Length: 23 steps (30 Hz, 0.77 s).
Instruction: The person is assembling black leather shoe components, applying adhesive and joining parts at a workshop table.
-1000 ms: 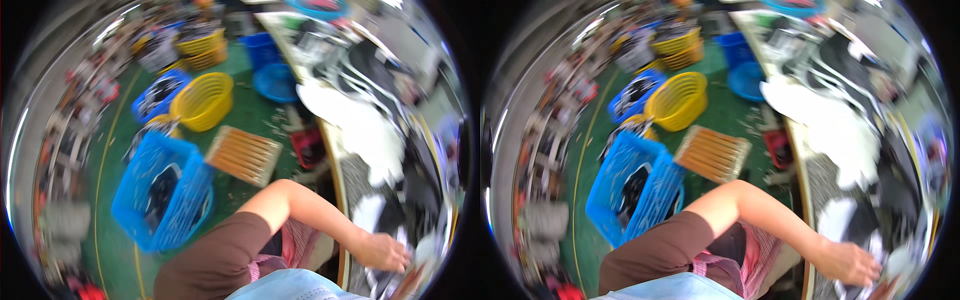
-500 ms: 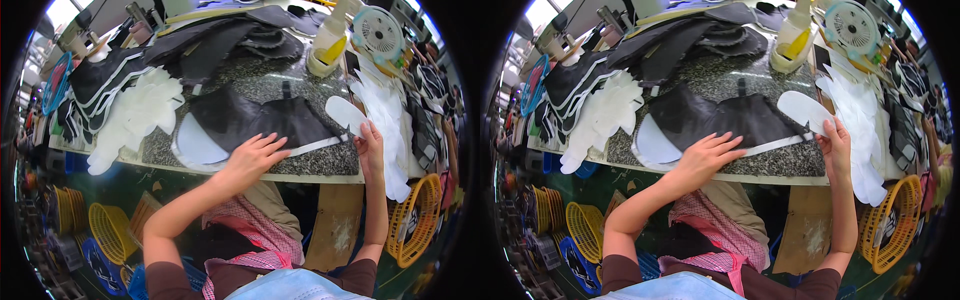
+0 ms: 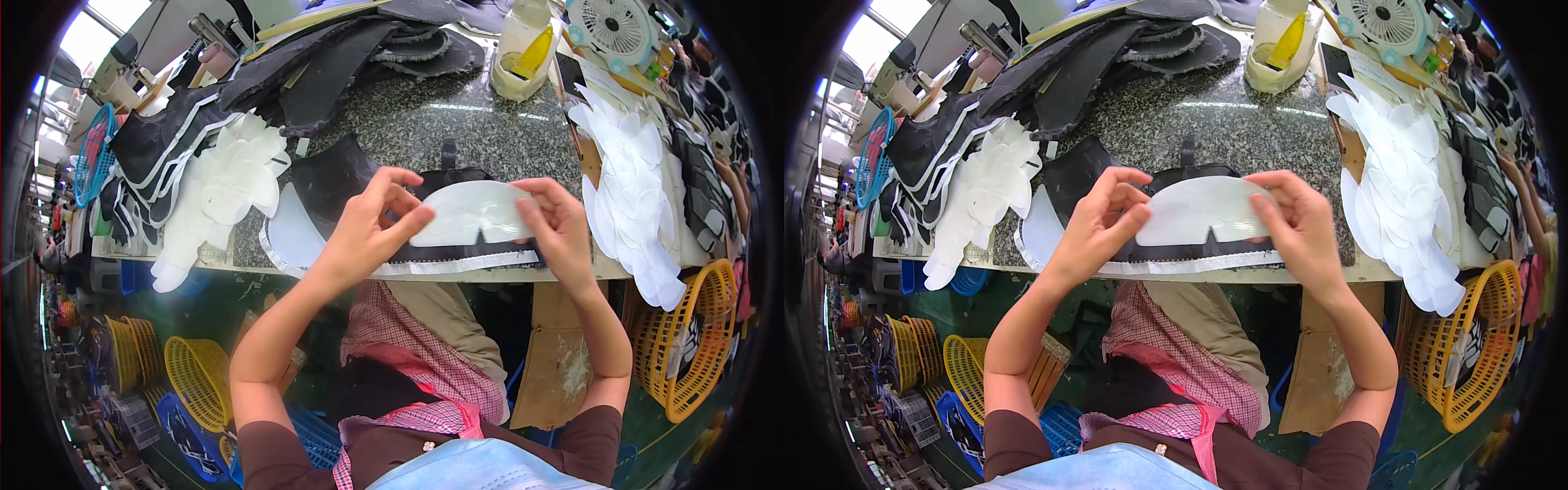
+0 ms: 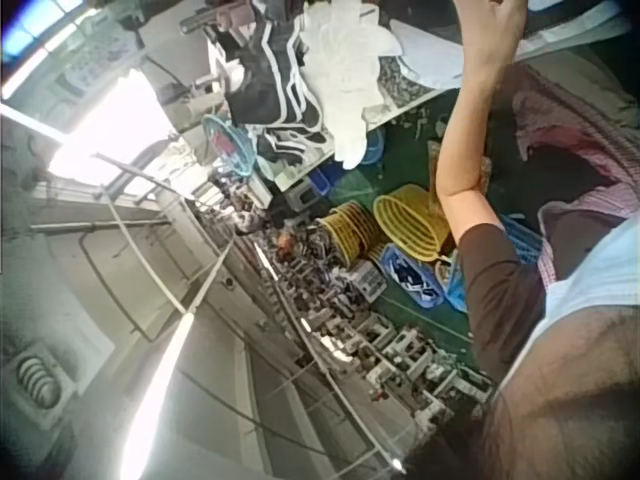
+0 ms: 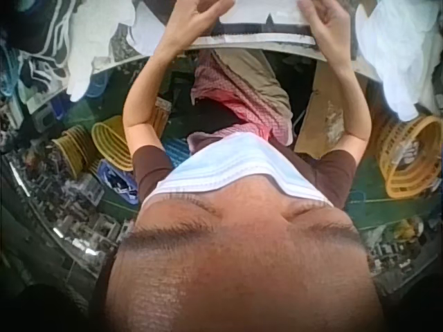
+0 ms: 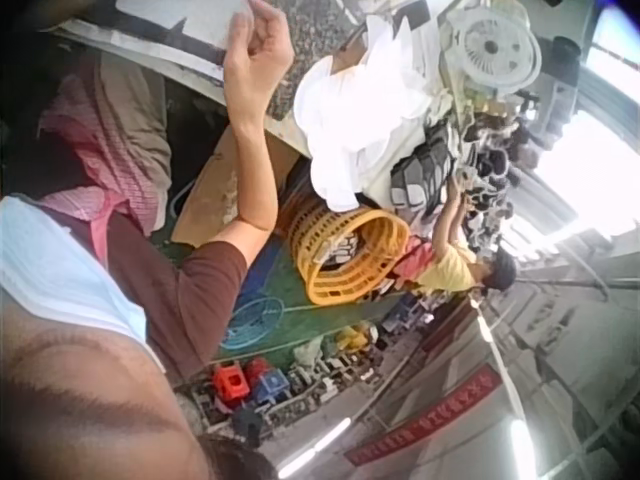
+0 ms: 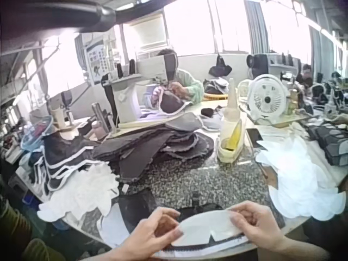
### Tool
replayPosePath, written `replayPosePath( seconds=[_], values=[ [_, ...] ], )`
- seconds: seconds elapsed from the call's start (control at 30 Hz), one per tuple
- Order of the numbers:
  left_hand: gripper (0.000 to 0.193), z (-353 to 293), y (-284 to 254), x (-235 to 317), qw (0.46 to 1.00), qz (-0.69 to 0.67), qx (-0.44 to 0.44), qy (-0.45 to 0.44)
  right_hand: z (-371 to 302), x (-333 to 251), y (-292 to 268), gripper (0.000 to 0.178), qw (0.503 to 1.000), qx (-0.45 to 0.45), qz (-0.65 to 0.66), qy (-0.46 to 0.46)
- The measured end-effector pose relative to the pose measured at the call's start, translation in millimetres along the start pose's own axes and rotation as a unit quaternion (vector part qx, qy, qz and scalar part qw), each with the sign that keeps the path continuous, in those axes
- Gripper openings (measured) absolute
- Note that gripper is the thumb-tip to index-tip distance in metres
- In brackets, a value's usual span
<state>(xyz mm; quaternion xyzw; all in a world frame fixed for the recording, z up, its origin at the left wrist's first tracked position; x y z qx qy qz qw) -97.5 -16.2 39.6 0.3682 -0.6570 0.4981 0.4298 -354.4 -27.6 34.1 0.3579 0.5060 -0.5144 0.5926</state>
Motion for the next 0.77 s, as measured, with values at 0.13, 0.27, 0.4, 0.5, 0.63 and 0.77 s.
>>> replayPosePath(
  seconds=[0.13,0.27,0.4,0.5,0.63,0.77],
  values=[
    [0.032,7,3,-6,0.998,0.028,-0.061,-0.021,1,2,16,0.024,0.998,-0.063,-0.011,0.025],
    [0.033,4,7,-11,0.994,0.104,-0.035,0.027,-3,20,20,0.021,0.996,-0.08,-0.013,0.044],
    [0.033,2,12,-14,0.983,0.165,-0.001,0.08,-5,25,18,0.02,0.995,-0.078,-0.022,0.061],
    [0.037,1,13,-16,0.975,0.211,-0.02,0.064,-2,29,22,0.019,0.994,-0.075,-0.031,0.068],
    [0.043,5,24,-28,0.955,0.281,-0.035,0.086,-1,40,16,0.019,0.991,-0.095,-0.098,0.015],
    [0.045,1,24,-29,0.932,0.345,-0.017,0.107,6,18,18,0.023,0.921,-0.191,-0.339,0.017]
  ],
)
Point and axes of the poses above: each hand's wrist, its own z-axis towards the middle knuckle, its own y-axis out of the palm, x = y × z, the point moved 3 cm from there along z, towards the middle knuckle, and after that the axes turned 10 degrees about -y, right-handed, at the moved point
